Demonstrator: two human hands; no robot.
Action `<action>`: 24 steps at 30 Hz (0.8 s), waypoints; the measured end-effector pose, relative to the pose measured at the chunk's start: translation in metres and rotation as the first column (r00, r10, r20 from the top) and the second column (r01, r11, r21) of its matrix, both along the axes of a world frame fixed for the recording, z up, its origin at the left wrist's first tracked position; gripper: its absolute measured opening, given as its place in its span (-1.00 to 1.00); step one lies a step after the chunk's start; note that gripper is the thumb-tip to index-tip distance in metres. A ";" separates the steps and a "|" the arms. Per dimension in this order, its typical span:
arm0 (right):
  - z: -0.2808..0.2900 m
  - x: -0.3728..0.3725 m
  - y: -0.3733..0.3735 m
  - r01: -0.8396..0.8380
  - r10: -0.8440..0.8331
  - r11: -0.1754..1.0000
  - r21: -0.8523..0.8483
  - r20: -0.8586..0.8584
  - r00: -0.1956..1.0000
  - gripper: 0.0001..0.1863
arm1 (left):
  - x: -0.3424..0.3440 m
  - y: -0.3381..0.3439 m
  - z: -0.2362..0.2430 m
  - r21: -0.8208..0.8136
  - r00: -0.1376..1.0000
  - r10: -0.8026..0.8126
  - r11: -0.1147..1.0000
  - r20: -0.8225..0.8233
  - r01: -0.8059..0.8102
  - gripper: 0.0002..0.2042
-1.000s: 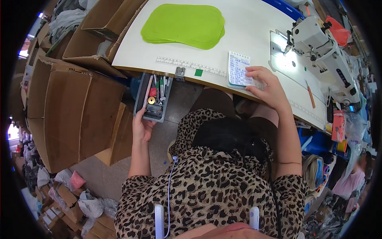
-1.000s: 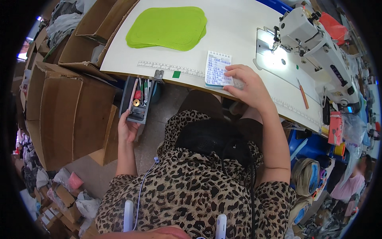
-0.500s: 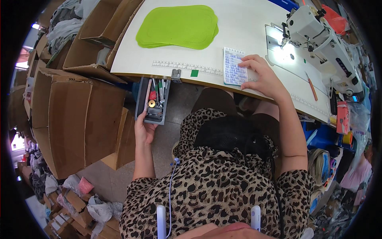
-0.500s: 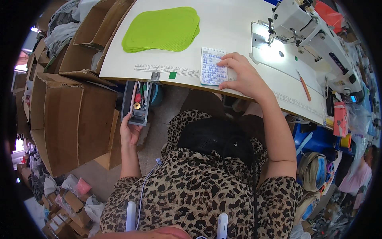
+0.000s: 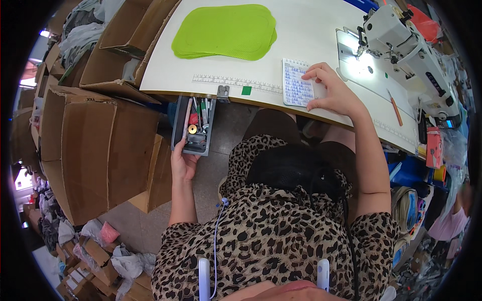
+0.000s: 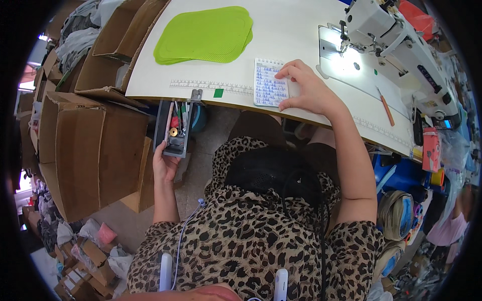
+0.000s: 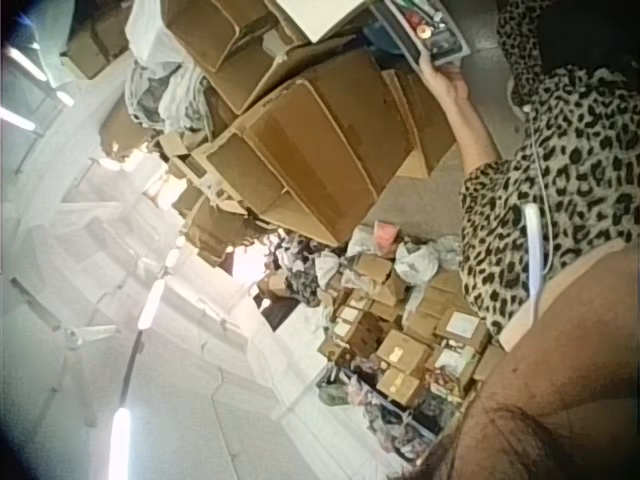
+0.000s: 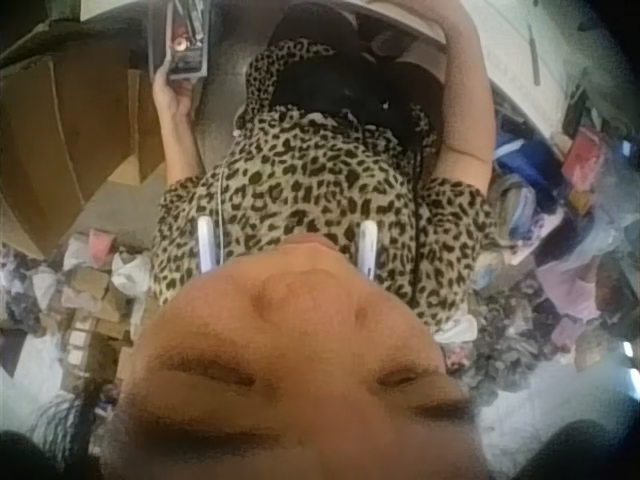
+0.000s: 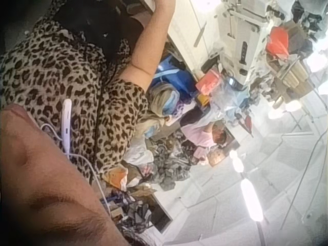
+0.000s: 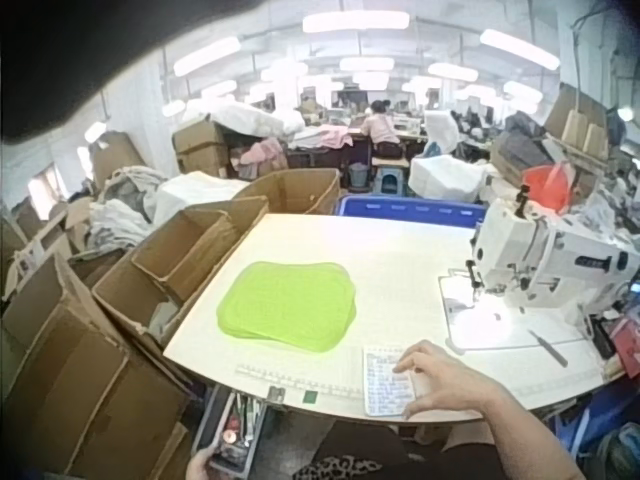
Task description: Record production notes in a notepad and sew a mesh bag using an industrial sewing machine.
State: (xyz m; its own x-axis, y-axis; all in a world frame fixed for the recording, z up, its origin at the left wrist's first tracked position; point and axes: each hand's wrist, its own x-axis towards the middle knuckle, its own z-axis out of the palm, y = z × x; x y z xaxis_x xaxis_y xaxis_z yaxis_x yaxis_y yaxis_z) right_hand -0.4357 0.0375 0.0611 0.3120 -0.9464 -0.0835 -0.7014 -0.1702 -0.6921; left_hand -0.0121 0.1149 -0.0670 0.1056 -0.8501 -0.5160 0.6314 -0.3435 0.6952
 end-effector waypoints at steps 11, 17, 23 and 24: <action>-0.008 0.000 -0.009 0.040 -0.038 0.997 -0.059 0.026 0.999 -0.42 | 0.000 -0.002 -0.002 0.015 1.000 0.005 1.000 0.004 -0.005 -0.54; -0.014 -0.001 -0.020 0.146 -0.141 0.988 -0.054 0.093 0.986 -0.78 | 0.000 -0.003 -0.003 -0.007 1.000 -0.015 1.000 0.008 0.015 -0.54; -0.016 -0.011 -0.045 0.307 -0.261 0.951 -0.041 0.428 0.866 -0.71 | 0.002 -0.002 -0.004 0.001 1.000 -0.007 1.000 0.007 0.007 -0.54; -0.016 -0.012 -0.051 0.308 -0.262 0.950 -0.042 0.428 0.865 -0.71 | 0.001 -0.002 -0.003 -0.001 1.000 -0.008 1.000 0.006 0.008 -0.54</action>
